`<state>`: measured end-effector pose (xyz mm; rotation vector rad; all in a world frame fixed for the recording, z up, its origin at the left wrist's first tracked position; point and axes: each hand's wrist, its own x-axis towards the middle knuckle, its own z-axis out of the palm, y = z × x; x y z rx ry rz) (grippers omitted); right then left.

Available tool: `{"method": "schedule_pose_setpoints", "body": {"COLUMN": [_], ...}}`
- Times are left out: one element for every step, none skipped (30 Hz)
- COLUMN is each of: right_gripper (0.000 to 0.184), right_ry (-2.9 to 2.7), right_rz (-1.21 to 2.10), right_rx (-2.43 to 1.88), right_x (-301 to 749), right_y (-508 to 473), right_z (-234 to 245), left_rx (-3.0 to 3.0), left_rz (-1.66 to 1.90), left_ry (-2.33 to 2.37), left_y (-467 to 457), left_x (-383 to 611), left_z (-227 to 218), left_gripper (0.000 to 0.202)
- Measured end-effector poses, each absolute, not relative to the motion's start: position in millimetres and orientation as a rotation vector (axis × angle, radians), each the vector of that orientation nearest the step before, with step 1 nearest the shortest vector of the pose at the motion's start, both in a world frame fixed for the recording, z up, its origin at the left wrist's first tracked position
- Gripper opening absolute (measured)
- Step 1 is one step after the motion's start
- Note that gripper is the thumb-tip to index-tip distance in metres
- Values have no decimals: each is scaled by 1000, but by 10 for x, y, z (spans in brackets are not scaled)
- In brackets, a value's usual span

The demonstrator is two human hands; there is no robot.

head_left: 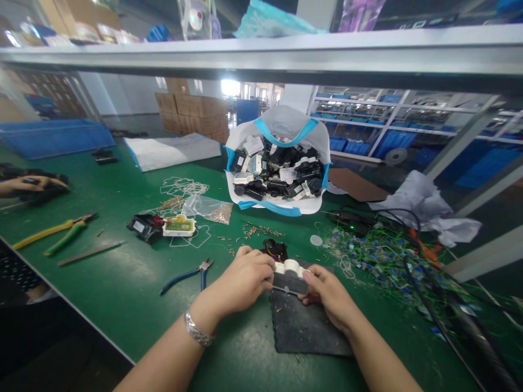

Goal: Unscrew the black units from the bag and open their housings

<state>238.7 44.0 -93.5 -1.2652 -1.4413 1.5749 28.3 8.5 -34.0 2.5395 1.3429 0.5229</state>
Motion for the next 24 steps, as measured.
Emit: {"method": "schedule_pose_setpoints", "body": {"right_gripper": [48,49,51,53,54,55,56,56,56,57,56,56,55,55,54,54,54,54,53,51,48,46,46,46], "right_ry": [-1398,-1362,-1330,-1304,-1282,-1264,-1249,-1238,-1232,-1234,-1244,-1265,-1294,-1330,-1369,-1407,-1441,-1466,-1483,-1488,-1479,-1455,-1414,-1356], "right_rz": [1595,1610,1618,1623,1623,1621,1615,1608,1599,1588,1578,1568,1561,1556,1555,1559,1565,1569,1571,1570,1566,1561,1558,1557], "right_rx": [-1278,-1288,-1297,-1303,-1306,-1307,-1307,-1306,-1304,-1302,-1299,-1295,-1289,-1281,-1270,-1256,-1240,-1225,-1211,-1200,-1191,-1184,-1176,-1168], "right_x": [2379,2370,2360,2349,2340,2332,2325,2321,2318,2315,2313,2311,2309,2308,2309,2313,2321,2333,2346,2360,2373,2383,2390,2392], "right_y": [439,438,438,438,439,441,443,446,448,449,450,448,446,441,436,430,423,415,408,402,397,395,395,399], "right_z": [-939,-941,-941,-941,-942,-944,-949,-956,-966,-977,-988,-998,-1005,-1007,-1004,-995,-980,-962,-943,-925,-910,-901,-898,-901], "left_rx": [2558,2578,2592,2602,2607,2609,2612,2618,2632,2650,2662,2666,2661,2650,2636,2622,2612,2602,2591,2577,2563,2550,2540,2531], "left_rz": [463,402,351,312,288,278,275,276,279,282,287,291,297,305,312,319,325,329,331,333,334,336,337,340], "left_ry": [1367,1402,1452,1511,1573,1632,1680,1717,1739,1754,1773,1795,1821,1847,1870,1888,1897,1901,1906,1910,1912,1911,1906,1902], "left_y": [95,106,117,128,139,149,159,169,180,192,206,221,238,256,274,290,303,314,321,325,326,323,314,298], "left_x": [277,276,281,289,300,312,323,335,346,359,373,389,408,428,448,467,483,495,501,501,496,487,475,462], "left_z": [-369,-405,-444,-483,-519,-551,-576,-595,-610,-620,-627,-632,-637,-641,-646,-651,-658,-665,-673,-681,-689,-694,-697,-697], "left_gripper": [8,9,10,10,11,12,12,13,13,12,12,11,11,14,17,20,22,22,22,22,23,25,26,28]}}
